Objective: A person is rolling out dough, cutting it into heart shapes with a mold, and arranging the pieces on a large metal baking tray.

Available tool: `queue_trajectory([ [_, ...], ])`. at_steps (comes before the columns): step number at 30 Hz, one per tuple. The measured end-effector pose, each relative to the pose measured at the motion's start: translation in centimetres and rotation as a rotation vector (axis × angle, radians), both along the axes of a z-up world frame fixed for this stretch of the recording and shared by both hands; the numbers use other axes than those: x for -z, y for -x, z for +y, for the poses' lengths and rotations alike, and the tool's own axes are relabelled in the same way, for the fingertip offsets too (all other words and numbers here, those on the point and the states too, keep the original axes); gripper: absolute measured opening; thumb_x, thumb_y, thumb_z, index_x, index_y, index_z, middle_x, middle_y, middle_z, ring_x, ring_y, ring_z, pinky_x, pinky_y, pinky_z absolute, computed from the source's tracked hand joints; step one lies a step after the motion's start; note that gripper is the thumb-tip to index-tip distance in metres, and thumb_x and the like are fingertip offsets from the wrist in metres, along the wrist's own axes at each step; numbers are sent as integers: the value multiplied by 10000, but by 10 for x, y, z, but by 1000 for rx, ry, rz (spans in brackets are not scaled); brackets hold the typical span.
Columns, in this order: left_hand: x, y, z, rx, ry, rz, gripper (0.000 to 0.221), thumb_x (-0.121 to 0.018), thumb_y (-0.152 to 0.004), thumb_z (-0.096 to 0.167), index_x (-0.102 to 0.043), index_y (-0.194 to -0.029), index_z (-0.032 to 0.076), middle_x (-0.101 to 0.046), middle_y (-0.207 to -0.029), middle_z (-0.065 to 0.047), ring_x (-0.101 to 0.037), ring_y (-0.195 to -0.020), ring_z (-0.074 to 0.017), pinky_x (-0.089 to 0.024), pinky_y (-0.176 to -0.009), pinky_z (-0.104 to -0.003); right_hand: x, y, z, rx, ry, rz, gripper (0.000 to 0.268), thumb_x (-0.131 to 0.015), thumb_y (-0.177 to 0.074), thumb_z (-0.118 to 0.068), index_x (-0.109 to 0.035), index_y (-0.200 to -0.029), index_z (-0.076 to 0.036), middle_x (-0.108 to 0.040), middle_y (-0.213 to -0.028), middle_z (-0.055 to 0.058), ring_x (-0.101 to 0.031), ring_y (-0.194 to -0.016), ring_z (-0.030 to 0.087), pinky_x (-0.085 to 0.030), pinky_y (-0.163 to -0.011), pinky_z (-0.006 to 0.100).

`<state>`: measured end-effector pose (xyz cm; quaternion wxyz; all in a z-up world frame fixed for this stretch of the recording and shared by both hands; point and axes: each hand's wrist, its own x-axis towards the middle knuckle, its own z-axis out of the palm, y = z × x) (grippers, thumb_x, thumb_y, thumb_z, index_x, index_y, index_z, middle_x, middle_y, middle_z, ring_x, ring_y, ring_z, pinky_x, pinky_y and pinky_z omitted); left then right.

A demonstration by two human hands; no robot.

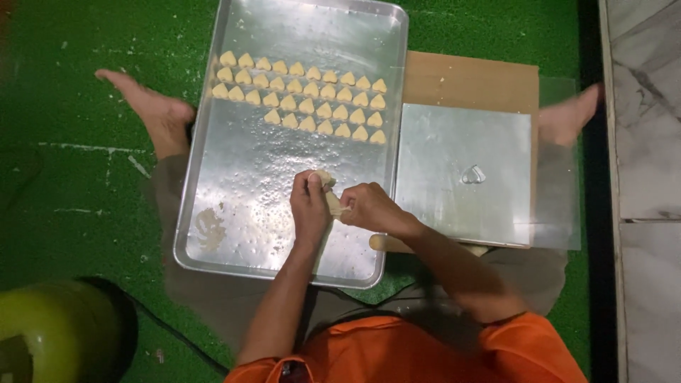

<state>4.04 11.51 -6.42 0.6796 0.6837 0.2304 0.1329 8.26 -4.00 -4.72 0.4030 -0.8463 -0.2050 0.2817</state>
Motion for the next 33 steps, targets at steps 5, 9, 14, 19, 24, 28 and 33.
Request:
queue_trajectory([
  [5, -1, -1, -2, 17, 44, -9, 251, -489, -1072, 316, -627, -1121, 113, -706, -816, -99, -673, -775, -175, -555, -709, -335, -2, -3, -10, 30, 43, 129, 269, -849, -725, -226, -779, -921, -55, -742, -812, 149, -718, -790, 280, -581, -713, 440],
  [9, -4, -1, -5, 21, 28, 12, 243, -505, -1074, 310, -641, -1129, 116, -722, -816, -91, -666, -772, -160, -546, -731, -316, 11, -5, -19, 55, 35, 238, 322, -875, -697, -200, -797, -978, -65, -732, -828, 120, -711, -780, 221, -592, -732, 404],
  [14, -13, 2, -3, 3, 34, -9, 237, -579, -1044, 280, -681, -1126, 82, -728, -904, -154, -675, -853, -196, -556, -809, -376, -49, 2, -62, 243, -120, 385, 241, -752, -774, -59, -769, -1009, -5, -724, -872, 112, -681, -809, 196, -603, -781, 362],
  [19, -7, -1, -16, -83, 311, 9, 222, -707, -951, 177, -768, -1128, 58, -746, -921, -113, -637, -832, -153, -548, -817, -344, -80, 22, -94, 489, -338, 353, 248, -681, -919, 4, -729, -1158, 50, -688, -951, 98, -647, -873, 153, -615, -857, 332],
  [24, -8, 2, -39, -29, 843, 44, 82, -730, -943, 80, -704, -1012, 45, -750, -927, -178, -757, -775, -265, -653, -714, -247, -31, 31, -81, 543, -635, 167, 289, -738, -920, -54, -644, -1190, -12, -770, -914, 152, -714, -680, 148, -618, -636, 264],
  [28, -14, 14, -57, 120, 921, 30, 146, -738, -939, 116, -681, -1043, 31, -751, -988, -180, -763, -858, -287, -668, -765, -296, -23, 33, -80, 631, -644, 77, 251, -739, -955, -93, -648, -1171, -4, -781, -993, 147, -714, -818, 143, -604, -701, 250],
  [33, -12, 14, -70, 176, 843, -1, 247, -771, -911, 97, -690, -1105, -33, -757, -999, -188, -770, -864, -264, -661, -810, -309, -24, 40, -79, 673, -533, 60, 161, -733, -951, -62, -738, -1096, 9, -787, -881, 148, -715, -725, 136, -614, -674, 269],
])
